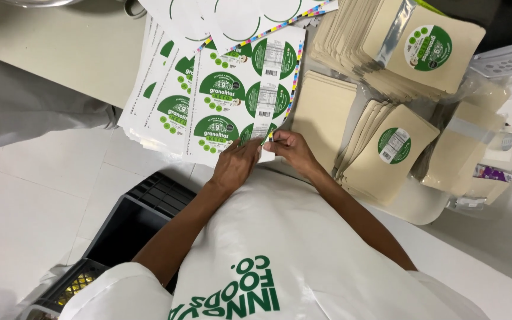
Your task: Peeling circular labels from a sheet and applying them to the center of paper pouches.
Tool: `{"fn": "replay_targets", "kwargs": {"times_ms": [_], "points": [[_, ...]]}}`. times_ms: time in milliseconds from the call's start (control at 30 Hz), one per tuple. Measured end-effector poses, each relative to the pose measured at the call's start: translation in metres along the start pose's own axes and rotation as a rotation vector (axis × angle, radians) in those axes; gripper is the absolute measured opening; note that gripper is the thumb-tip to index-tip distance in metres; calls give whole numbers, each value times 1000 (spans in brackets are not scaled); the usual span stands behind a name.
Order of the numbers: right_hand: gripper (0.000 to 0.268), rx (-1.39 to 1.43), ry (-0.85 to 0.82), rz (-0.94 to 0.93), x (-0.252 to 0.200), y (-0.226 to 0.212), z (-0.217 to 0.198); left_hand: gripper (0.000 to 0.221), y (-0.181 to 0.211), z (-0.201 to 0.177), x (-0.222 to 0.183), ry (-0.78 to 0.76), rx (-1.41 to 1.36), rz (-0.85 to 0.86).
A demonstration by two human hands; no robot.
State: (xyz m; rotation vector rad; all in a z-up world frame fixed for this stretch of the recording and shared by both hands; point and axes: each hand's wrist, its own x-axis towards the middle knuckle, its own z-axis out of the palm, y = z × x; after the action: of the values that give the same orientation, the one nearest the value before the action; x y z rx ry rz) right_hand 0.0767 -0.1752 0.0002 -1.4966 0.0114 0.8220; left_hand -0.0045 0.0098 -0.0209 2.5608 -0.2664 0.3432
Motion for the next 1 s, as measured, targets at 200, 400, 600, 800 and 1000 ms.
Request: {"fn": "replay_targets", "kwargs": {"times_ms": [200,400,600,800,1000], "points": [[28,-62,19,65,-21,-18,-11,28,-1,-18,16,-111,-295,-359],[61,-446,244,86,-25,-52,-1,25,6,-11,31,-148,-436,-509],[34,-321,258,48,-24,4,-50,24,1,-75,82,274,-1059,-1077],[45,70,530,237,15,44,-102,13,67,-100,75,-186,-1136,-594],[27,-85,385,113,40,-47,-51,60,96,-142,97,-1290,-1481,64]]}}
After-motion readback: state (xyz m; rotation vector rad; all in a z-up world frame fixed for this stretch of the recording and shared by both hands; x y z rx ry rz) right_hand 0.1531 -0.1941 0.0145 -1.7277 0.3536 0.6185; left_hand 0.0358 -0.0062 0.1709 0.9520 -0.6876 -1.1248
